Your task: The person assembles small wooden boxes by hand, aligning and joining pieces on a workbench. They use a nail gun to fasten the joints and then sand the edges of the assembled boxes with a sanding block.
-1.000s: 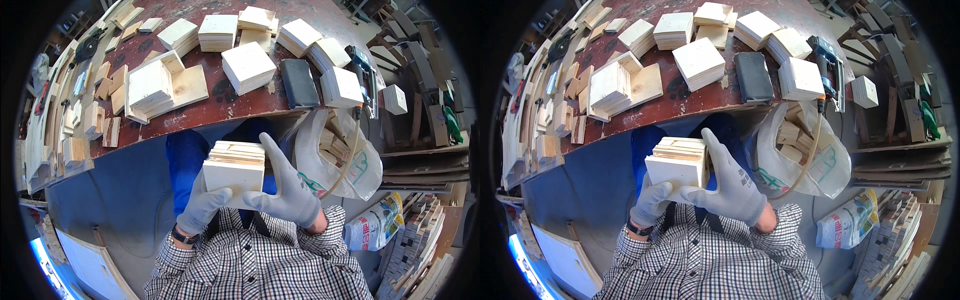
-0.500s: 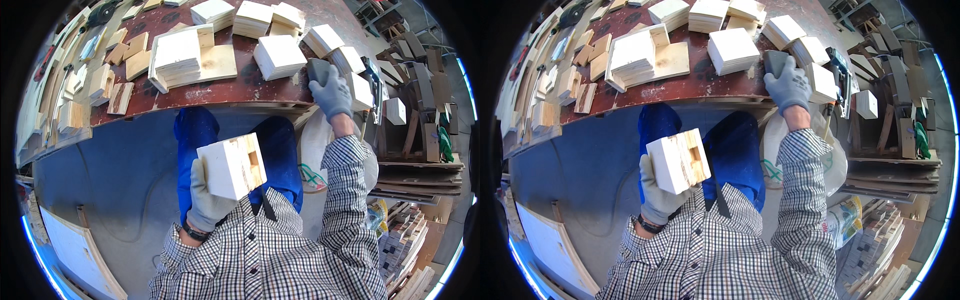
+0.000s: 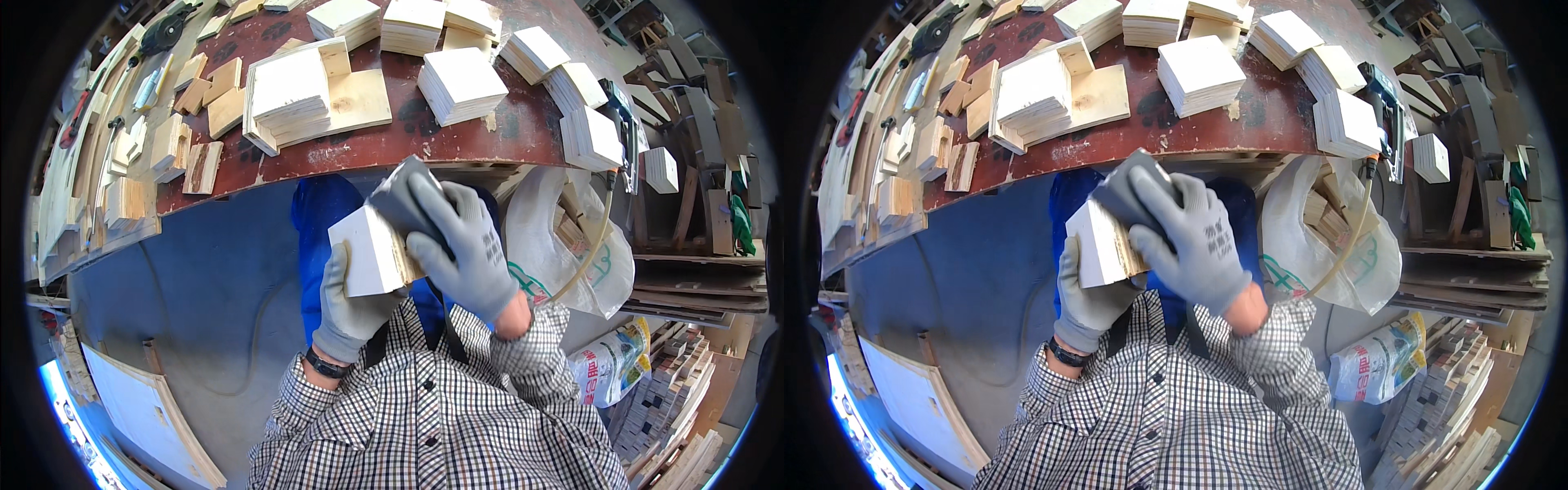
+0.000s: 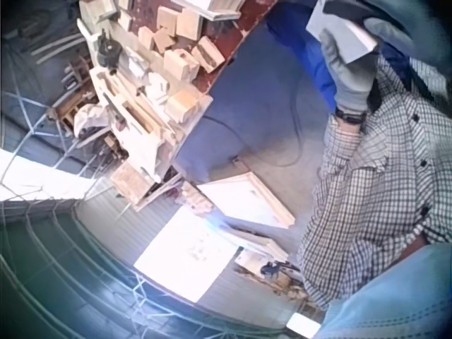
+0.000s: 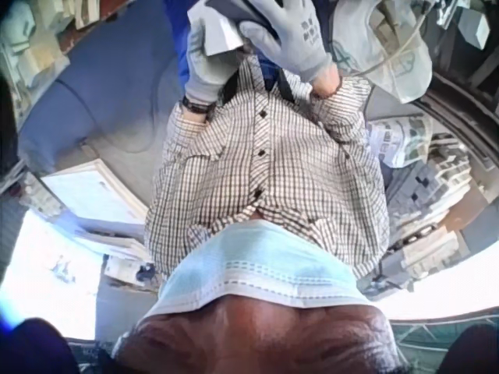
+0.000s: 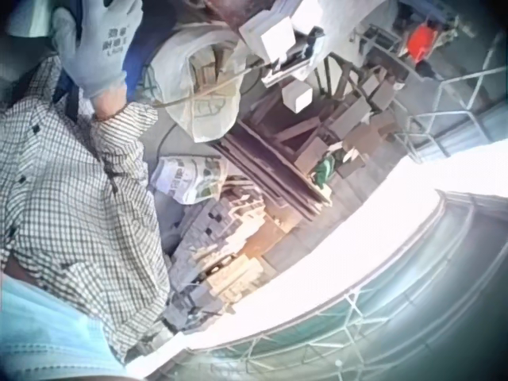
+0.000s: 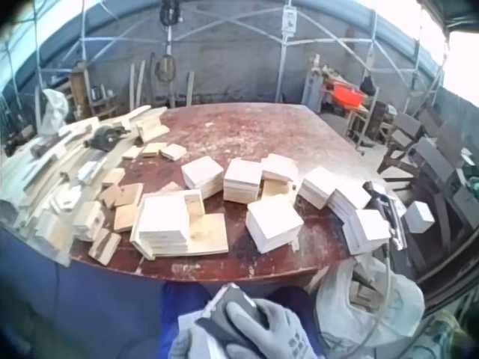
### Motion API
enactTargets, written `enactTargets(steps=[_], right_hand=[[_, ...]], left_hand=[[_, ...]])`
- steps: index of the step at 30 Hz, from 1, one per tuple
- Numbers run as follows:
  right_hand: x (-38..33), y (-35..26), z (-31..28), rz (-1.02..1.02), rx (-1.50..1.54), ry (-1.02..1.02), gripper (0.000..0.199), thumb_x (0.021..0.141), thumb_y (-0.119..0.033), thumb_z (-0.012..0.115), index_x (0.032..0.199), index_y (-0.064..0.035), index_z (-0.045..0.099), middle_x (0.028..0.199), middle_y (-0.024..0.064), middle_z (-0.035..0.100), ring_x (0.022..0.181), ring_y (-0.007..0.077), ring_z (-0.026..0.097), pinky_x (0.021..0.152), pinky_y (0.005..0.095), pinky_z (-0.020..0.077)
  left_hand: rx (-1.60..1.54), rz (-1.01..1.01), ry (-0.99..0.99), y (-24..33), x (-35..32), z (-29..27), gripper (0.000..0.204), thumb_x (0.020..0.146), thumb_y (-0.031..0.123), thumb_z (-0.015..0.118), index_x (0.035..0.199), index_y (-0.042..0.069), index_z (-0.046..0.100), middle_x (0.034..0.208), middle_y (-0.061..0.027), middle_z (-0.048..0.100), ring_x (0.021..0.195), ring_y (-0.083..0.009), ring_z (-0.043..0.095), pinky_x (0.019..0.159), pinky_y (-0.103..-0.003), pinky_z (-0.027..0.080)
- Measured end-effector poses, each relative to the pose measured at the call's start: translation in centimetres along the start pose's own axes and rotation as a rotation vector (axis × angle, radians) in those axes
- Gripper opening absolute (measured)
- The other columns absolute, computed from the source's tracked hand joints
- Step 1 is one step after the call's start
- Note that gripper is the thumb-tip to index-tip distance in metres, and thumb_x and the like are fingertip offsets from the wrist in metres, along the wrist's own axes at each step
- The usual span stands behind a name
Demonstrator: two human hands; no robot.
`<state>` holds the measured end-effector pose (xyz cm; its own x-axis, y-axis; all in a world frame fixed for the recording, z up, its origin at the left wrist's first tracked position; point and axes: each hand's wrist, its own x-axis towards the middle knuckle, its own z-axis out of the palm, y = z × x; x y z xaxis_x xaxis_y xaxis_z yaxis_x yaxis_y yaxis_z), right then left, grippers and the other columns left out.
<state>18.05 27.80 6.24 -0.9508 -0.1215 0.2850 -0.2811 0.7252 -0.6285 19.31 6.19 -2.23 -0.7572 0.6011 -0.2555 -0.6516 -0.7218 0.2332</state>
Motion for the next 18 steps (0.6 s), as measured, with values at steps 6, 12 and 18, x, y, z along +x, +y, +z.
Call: enactTargets(steps=[6, 12, 18], right_hand=[[0.5, -0.5, -0.6, -0.145, 0.163, 0.111, 0.071, 0.093, -0.033, 0.073, 0.155, -0.0047, 0.053, 0.135, 0.0259, 0.058, 0.116, 0.0426, 0.059, 0.105, 0.0505, 0.0464], [-0.5, -0.4, 0.7, -0.108, -0.094, -0.050, 0.065, 0.093, -0.034, 0.073, 0.153, -0.0141, 0.057, 0.137, 0.0242, 0.057, 0.114, 0.0382, 0.060, 0.100, 0.0495, 0.0472], [-1.6, -2.4, -0.1, -0.229, 0.071, 0.092, 0.067, 0.090, -0.038, 0.076, 0.149, -0.0116, 0.060, 0.141, 0.0247, 0.055, 0.119, 0.0406, 0.059, 0.103, 0.0507, 0.0460]], left_hand=[[0.272, 0.243, -0.004, -0.8, -0.2, 0.7, 0.069, 0.106, 0.061, 0.048, 0.160, 0.019, 0.045, 0.158, -0.0072, 0.053, 0.141, -0.0241, 0.053, 0.106, -0.047, 0.051], [-0.116, -0.023, 0.051, 0.1, -1.7, 0.2, 0.075, 0.101, 0.071, 0.048, 0.158, 0.024, 0.048, 0.151, -0.0043, 0.058, 0.128, -0.0232, 0.060, 0.093, -0.036, 0.052], [0.002, 0.084, -0.079, 0.4, -1.6, -0.5, 0.073, 0.107, 0.065, 0.042, 0.162, 0.018, 0.044, 0.160, -0.0109, 0.052, 0.144, -0.0315, 0.053, 0.119, -0.053, 0.044]])
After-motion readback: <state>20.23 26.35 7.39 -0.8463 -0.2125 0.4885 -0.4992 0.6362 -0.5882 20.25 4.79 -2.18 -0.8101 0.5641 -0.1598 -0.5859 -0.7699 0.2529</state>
